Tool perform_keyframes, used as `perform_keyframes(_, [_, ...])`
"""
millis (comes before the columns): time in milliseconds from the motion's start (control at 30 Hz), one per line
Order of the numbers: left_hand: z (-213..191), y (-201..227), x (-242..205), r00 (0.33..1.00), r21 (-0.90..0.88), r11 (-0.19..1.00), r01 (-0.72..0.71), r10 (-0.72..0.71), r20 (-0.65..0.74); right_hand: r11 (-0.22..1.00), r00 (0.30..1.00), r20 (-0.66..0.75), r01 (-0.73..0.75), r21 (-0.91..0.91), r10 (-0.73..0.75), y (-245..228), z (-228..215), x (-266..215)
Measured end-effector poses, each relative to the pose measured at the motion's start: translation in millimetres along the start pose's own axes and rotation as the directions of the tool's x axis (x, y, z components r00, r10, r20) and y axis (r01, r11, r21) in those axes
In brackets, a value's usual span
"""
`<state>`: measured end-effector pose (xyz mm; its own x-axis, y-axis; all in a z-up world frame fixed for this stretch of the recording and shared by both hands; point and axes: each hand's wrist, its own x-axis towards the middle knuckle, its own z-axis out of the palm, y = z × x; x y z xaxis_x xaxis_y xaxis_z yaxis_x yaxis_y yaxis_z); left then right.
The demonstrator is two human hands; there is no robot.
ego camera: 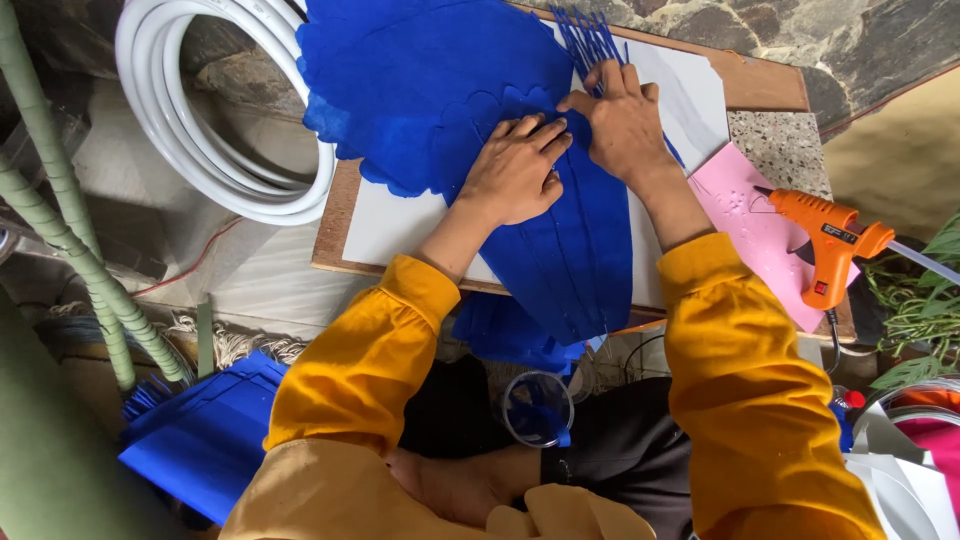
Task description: Using a hot glue gun to attach thin blue sticks onto a blue fabric base in a decorative pattern.
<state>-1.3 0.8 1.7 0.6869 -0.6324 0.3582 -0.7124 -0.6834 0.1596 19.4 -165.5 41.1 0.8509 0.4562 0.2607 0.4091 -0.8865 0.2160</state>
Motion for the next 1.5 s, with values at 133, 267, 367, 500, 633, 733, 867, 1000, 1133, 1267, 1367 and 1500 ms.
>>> perform_keyframes(133, [1.3, 0.4, -1.0, 1.0, -0.004, 1.0, -0.01, 0.01, -0.01, 0.982, 0.997, -0.049, 0.058, -0.179, -0.067, 2.1, 4.8, -1.5])
perform_keyframes(267, [1.5, 0.3, 0.0, 1.0, -0.004, 1.0, -0.004, 0.004, -0.013, 0.99, 0.996, -0.05, 0.063, -0.125, -0.07, -0.1, -3.4, -1.1])
perform_keyframes(367, [3.1, -0.6, -0.5, 1.0, -0.001, 1.0, -0.004, 0.003, -0.022, 0.997, 0.998, -0.039, 0.055, -0.06, -0.057, -2.7, -0.8, -2.5])
perform_keyframes(500, [-1.5, 1.1, 0.2, 0.999, -0.011, 1.0, 0.016, -0.016, 0.034, 0.993, 0.998, 0.05, -0.029, 0.115, 0.023, -1.1, -3.2, -0.2])
perform_keyframes(633, [0.5, 0.3, -1.3, 1.0, -0.005, 1.0, 0.015, -0.015, 0.016, 0.832, 0.944, -0.327, 0.217, 0.511, -0.046, 37.2, -11.9, 5.6])
perform_keyframes(733, [-0.3, -0.1, -0.7, 0.999, -0.024, 1.0, 0.018, -0.017, 0.04, 0.743, 0.861, -0.369, -0.015, 0.669, 0.349, 51.4, -37.8, -0.9])
perform_keyframes(867, [-0.9, 0.3, -0.3, 0.999, -0.014, 1.0, 0.019, -0.018, 0.045, 0.514, 0.77, -0.529, 0.311, 0.8, 0.357, 51.4, -67.1, -8.0])
perform_keyframes(1000, [-8.6, 2.4, -3.2, 1.0, -0.056, 0.998, 0.016, -0.014, 0.023, 0.517, 0.834, -0.498, 0.325, 0.792, 0.239, 25.5, -75.7, -13.8])
perform_keyframes(1133, [-10.8, 3.3, -7.1, 1.0, -0.045, 0.999, 0.009, -0.009, 0.001, 0.532, 0.871, -0.402, 0.207, 0.821, 0.281, 8.7, -41.5, -17.5])
perform_keyframes(1267, [-14.3, 3.9, -6.4, 0.999, -0.014, 1.0, -0.002, 0.001, -0.037, 0.704, 0.895, -0.38, 0.112, 0.701, 0.236, 8.5, -3.2, -13.6])
perform_keyframes(1367, [-13.0, 3.0, -5.0, 0.998, -0.001, 1.0, -0.011, 0.011, -0.064, 0.856, 0.924, -0.358, 0.077, 0.512, 0.131, 6.2, 6.0, -12.8])
perform_keyframes(1500, [-12.6, 3.9, -6.1, 0.998, -0.004, 1.0, 0.004, -0.005, -0.057, 0.936, 0.933, -0.36, 0.104, 0.337, 0.026, -6.6, 0.9, -12.1])
